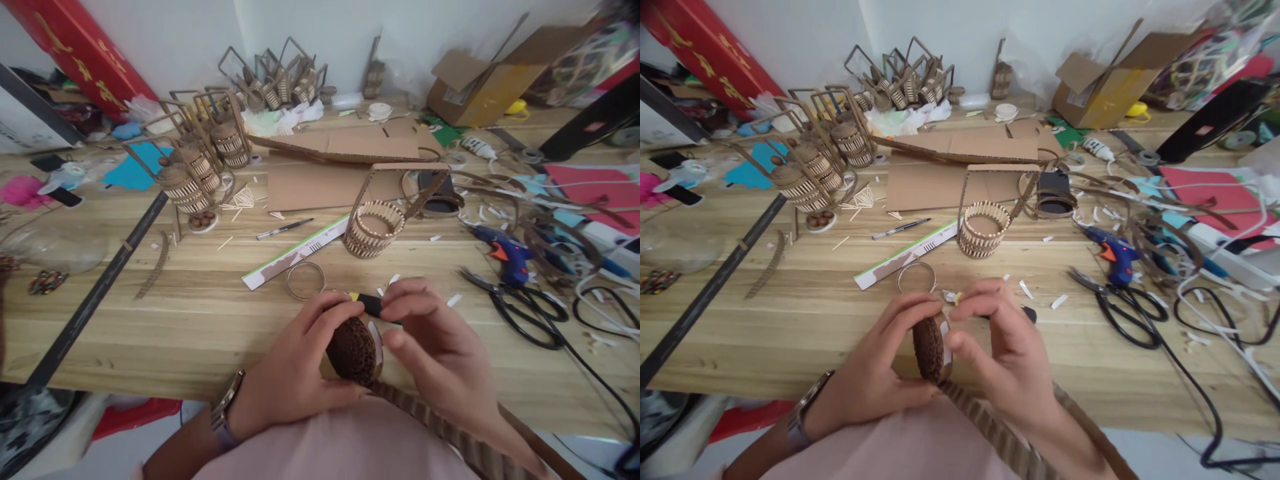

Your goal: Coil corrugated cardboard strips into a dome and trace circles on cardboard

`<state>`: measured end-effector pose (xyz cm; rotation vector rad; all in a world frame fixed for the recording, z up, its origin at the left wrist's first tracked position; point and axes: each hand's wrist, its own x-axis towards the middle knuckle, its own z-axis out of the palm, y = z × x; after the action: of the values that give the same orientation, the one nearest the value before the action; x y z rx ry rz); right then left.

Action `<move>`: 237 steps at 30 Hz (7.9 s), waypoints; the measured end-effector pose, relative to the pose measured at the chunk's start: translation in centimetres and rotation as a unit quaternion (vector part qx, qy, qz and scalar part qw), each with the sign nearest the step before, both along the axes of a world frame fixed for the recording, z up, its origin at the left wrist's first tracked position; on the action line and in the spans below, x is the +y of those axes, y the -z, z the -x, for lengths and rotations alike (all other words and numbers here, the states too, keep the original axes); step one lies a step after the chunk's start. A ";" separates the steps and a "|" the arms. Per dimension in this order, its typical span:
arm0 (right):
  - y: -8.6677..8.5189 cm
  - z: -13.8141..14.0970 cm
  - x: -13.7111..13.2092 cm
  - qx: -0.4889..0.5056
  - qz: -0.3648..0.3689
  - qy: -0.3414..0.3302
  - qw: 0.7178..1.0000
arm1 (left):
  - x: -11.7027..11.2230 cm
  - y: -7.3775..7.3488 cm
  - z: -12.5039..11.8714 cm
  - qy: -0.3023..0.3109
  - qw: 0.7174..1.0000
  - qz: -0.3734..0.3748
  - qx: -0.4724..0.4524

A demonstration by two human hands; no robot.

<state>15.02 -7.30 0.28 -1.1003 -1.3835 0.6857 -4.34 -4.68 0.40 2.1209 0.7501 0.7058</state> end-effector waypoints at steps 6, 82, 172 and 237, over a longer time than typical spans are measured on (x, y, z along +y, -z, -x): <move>0.7 0.2 -1.0 -0.109 0.042 -0.067 0.991 | 0.0 0.4 -0.1 -0.020 0.999 -0.016 -0.023; -2.1 0.2 -2.0 -0.389 -0.036 0.069 0.918 | -0.5 0.2 -0.5 -0.065 0.992 -0.061 0.093; 0.3 -1.8 -1.5 -0.095 0.293 0.006 0.951 | 0.6 0.2 -0.3 0.051 0.959 -0.230 0.156; 0.2 -1.2 -0.2 -0.033 0.394 -0.004 0.919 | 1.9 2.0 -1.1 -0.045 0.942 -0.317 0.097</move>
<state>16.19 -7.46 0.08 -1.7526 -1.1770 1.2831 -3.26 -2.73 -1.62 2.7865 0.8000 0.8822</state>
